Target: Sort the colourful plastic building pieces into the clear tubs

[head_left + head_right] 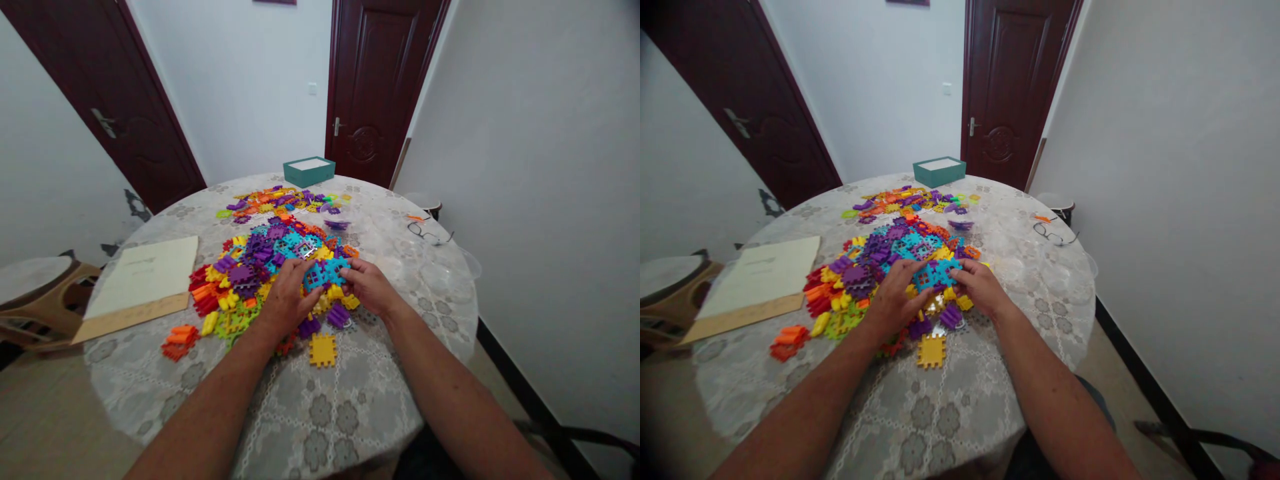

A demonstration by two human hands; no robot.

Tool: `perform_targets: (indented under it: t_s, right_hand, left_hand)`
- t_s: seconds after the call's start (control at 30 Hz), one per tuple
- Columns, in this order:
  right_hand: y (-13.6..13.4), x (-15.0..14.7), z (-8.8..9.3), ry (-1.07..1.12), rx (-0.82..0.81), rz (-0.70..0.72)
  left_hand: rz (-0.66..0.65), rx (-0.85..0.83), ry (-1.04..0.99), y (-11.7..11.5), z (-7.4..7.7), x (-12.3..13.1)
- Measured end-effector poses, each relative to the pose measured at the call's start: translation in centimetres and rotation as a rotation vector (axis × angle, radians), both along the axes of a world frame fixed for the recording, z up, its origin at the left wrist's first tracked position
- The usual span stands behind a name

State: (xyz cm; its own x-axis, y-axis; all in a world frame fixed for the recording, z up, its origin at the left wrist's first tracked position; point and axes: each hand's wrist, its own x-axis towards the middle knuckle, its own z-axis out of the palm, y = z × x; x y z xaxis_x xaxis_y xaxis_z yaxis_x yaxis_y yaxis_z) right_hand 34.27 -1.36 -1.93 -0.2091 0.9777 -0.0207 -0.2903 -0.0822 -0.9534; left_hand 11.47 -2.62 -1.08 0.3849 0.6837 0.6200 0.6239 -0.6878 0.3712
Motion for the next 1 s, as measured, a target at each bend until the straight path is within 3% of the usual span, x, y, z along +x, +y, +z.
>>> perform_targets:
  t_s: [0.17, 0.37, 0.5, 0.6, 0.7, 0.8, 0.9, 1.0]
  right_hand:
    - [0.0, -0.6, -0.9, -0.159, 0.029, 0.078]
    - [-0.8, -0.7, -0.3, -0.155, -0.052, 0.124]
    - [-0.7, -0.7, 0.1, -0.162, 0.025, 0.025]
    - [-0.2, -0.3, 0.5, -0.129, 0.029, -0.091]
    - [0.2, 0.6, 1.1, -0.088, 0.023, -0.197]
    - [0.7, 1.9, 2.4, -0.133, 0.067, -0.275]
    - [2.3, 3.5, 4.6, -0.340, 0.205, -0.373]
    - [5.7, 5.2, 7.1, -0.622, 0.353, -0.476]
  left_hand:
    - [-0.024, 0.071, 0.069, 0.1, -1.0, 0.1]
    - [-0.071, 0.110, 0.057, 0.5, -1.4, 0.1]
    - [-0.100, 0.134, -0.006, 0.1, -0.3, -0.1]
    - [-0.111, 0.185, -0.074, -1.5, 1.4, 0.0]
    - [-0.245, 0.205, -0.100, -4.2, 2.6, 1.2]
    - [-0.374, 0.210, 0.025, -6.1, 2.6, 3.3]
    - [-0.315, 0.255, 0.159, -5.5, 2.3, 4.1]
    - [-0.103, 0.246, 0.161, -2.9, 3.0, 1.5]
